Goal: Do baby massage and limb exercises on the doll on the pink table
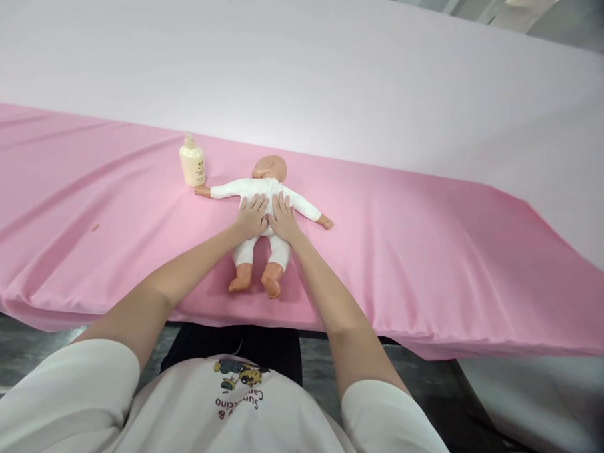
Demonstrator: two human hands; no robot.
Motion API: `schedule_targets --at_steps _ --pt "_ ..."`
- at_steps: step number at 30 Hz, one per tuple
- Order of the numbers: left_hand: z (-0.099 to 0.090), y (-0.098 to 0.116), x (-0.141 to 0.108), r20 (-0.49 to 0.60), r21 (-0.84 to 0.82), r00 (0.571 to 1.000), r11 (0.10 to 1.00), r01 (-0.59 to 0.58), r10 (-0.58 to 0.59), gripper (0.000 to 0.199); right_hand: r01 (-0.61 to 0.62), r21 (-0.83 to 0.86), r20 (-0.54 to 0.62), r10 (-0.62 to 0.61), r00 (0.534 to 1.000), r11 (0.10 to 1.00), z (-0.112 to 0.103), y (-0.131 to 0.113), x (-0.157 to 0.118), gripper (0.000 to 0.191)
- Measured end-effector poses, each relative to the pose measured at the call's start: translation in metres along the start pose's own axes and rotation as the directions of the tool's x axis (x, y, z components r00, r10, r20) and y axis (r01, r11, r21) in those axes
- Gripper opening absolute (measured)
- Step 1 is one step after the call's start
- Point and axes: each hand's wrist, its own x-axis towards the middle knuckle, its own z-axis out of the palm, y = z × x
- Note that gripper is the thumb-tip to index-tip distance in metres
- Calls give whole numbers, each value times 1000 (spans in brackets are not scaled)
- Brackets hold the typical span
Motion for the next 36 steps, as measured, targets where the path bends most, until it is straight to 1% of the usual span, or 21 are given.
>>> schedule_targets --at_steps 4,7,11,15,18,20,25,28,30,32,33,36 --pt "1 -4 0 7 28 999 999 -38 38 67 54 7 54 -54 997 999 -1 9 10 84" --pt "2 -8 2 24 35 999 998 -50 49 65 69 18 58 -70 996 997 0 17 18 84" --pt "0 -10 2 26 36 996 996 -84 83 65 44 38 -5 -44 999 998 4 25 26 79" --pt "-1 -10 0 36 21 994 995 -100 100 66 -25 73 -80 31 996 997 10 34 31 78" --pt "-1 -10 -1 37 -33 998 998 -56 57 64 -80 111 -130 94 987 991 15 44 35 76" --pt "0 -10 -1 50 -84 999 996 -10 14 63 -97 120 -142 114 983 988 17 51 37 77" --pt "-1 -9 -2 66 -177 997 982 61 -50 59 -91 140 -123 109 986 986 15 63 40 75" --pt "-5 -11 0 55 -206 997 977 55 -45 59 -63 186 -92 81 992 981 13 68 40 73" --pt "-8 -17 5 10 -179 1000 984 5 -3 59 -44 209 -80 62 995 977 11 72 39 74" --pt "-10 -26 12 -41 -135 998 989 -56 51 59 -25 231 -73 43 996 973 9 74 37 76" --pt "-10 -32 15 -57 -121 997 990 -65 59 60 -17 242 -69 35 997 970 8 74 36 78" --pt "-7 -52 24 -49 -127 999 992 -2 -4 62 0 261 -60 16 998 965 5 74 34 79"
